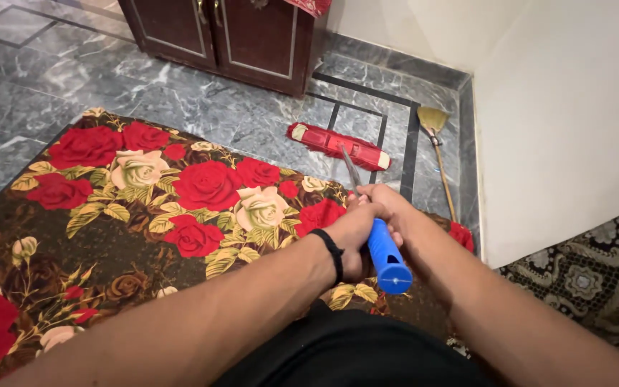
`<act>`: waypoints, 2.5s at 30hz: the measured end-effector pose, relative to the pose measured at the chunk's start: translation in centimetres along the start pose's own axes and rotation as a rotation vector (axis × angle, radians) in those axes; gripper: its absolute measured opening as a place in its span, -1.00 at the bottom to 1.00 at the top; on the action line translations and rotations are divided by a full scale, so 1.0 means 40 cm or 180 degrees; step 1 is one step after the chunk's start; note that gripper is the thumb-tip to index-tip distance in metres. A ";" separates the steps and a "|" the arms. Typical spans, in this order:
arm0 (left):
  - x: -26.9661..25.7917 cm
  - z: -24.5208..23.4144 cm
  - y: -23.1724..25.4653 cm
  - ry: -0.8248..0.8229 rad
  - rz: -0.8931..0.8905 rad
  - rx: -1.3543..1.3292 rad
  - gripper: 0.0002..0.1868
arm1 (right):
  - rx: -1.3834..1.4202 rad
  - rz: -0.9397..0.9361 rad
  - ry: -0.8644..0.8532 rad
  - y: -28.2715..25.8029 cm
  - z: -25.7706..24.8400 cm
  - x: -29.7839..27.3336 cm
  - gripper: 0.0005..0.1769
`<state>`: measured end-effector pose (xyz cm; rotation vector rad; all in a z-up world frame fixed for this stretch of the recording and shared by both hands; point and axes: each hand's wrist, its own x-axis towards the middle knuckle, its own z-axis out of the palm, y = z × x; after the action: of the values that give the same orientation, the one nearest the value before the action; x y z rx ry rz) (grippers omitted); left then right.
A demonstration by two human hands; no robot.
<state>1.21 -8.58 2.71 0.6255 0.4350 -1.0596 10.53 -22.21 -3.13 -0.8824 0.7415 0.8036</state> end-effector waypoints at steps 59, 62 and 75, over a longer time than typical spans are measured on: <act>0.344 0.255 0.287 0.0358 0.0384 0.0043 -0.74 | -0.0155 0.0011 0.0130 -0.474 -0.164 0.171 -0.55; 0.417 0.259 0.336 0.0270 0.0372 0.0060 -0.77 | -0.0130 0.0098 -0.0008 -0.552 -0.185 0.211 -0.54; 0.548 0.264 0.570 0.0341 0.0045 0.0318 -0.64 | -0.0476 -0.0473 0.0812 -0.734 -0.061 0.242 -0.58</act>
<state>31.58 -22.30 3.28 0.7756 0.4722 -1.0423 39.44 -33.22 -1.35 -1.1759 0.8347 0.6266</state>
